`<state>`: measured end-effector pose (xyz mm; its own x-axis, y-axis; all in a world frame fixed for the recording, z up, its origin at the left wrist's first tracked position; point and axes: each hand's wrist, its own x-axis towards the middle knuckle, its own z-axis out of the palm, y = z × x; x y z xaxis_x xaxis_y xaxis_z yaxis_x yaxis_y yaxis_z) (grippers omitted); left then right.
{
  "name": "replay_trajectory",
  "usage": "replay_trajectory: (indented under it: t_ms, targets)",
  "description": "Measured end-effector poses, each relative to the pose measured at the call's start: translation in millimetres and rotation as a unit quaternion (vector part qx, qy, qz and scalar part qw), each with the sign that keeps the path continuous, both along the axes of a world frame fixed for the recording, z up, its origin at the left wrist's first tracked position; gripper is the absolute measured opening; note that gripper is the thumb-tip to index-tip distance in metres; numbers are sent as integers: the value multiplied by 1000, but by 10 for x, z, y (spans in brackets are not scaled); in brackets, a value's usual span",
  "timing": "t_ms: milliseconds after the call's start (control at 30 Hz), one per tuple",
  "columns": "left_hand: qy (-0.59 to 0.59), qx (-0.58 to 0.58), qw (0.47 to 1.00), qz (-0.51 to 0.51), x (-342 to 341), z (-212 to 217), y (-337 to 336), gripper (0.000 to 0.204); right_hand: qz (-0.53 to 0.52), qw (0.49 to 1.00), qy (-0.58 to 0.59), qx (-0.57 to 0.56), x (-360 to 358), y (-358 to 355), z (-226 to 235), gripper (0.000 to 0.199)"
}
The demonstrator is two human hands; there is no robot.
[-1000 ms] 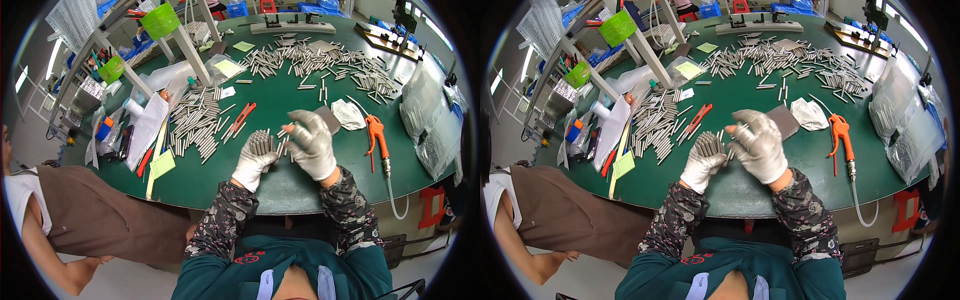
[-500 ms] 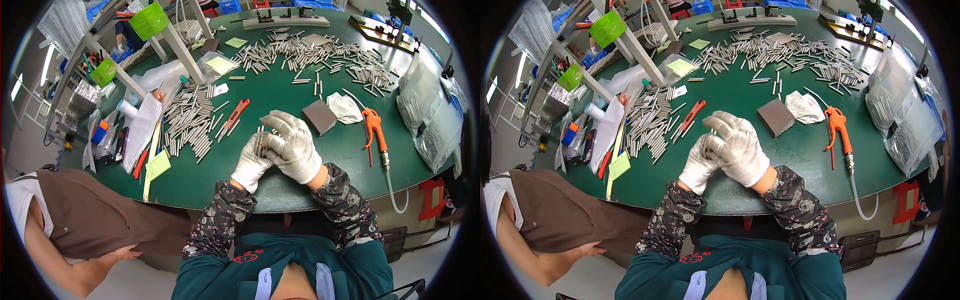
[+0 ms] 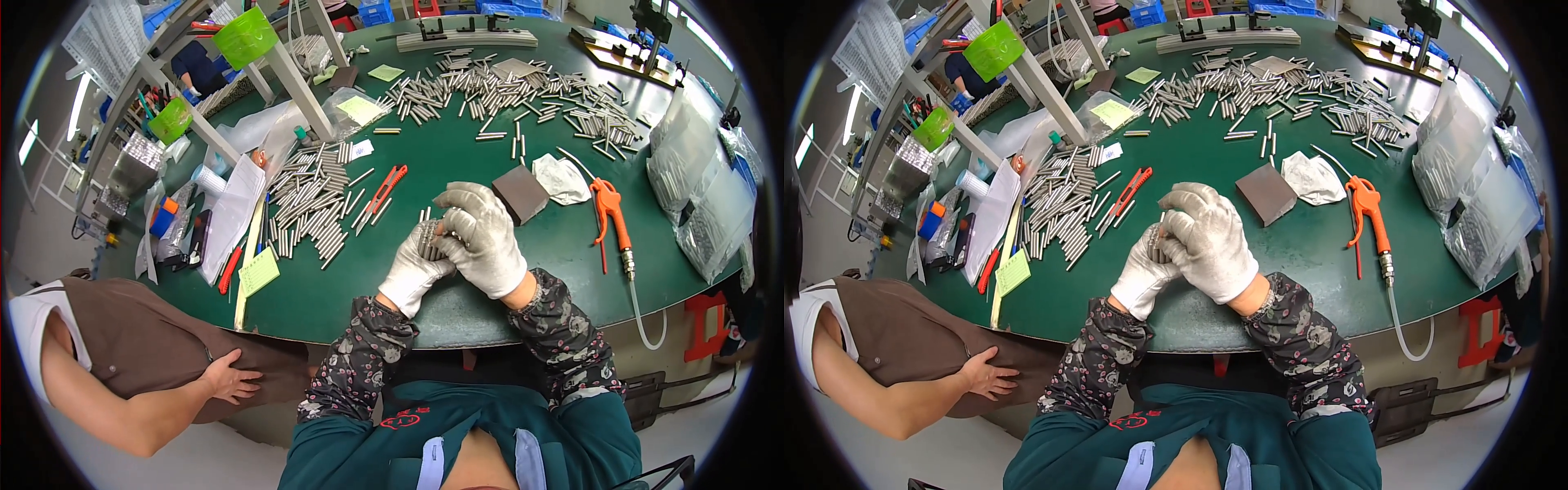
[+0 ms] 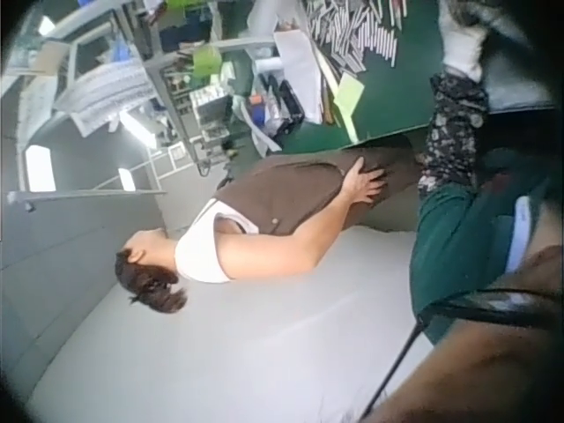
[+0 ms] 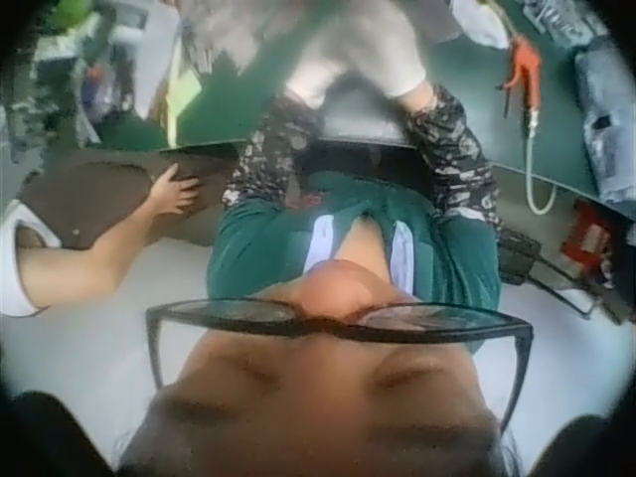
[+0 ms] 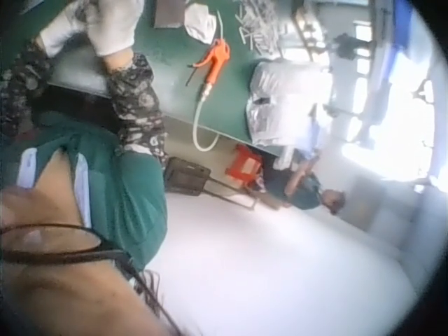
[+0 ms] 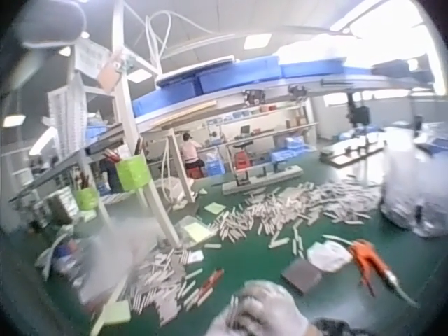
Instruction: Sanding the ends of small cylindrical metal tubes against a sanding block in a bundle.
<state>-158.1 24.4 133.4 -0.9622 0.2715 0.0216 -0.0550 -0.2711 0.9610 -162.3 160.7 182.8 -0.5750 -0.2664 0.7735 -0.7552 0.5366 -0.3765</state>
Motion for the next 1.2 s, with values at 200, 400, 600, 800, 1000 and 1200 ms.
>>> replay_trajectory:
  t_ms: [200,400,600,800,1000,1200]
  targets:
    - [-95,31,995,-15,11,-13,-126,34,-165,983,-55,-55,-129,320,20,30]
    - [-100,59,993,12,-23,-58,-162,26,-380,878,-214,198,-330,677,-270,73]
    - [-100,63,993,-6,-22,-27,-168,23,-379,861,-252,228,-326,649,-264,55]
    - [-102,104,989,9,-27,-76,-140,33,-92,993,-61,50,65,114,34,52]
    - [-130,39,990,-41,-128,-210,-266,50,-233,967,-57,91,-63,82,78,45]
    - [-100,217,969,54,48,44,-67,46,-41,988,-58,136,163,-143,128,46]
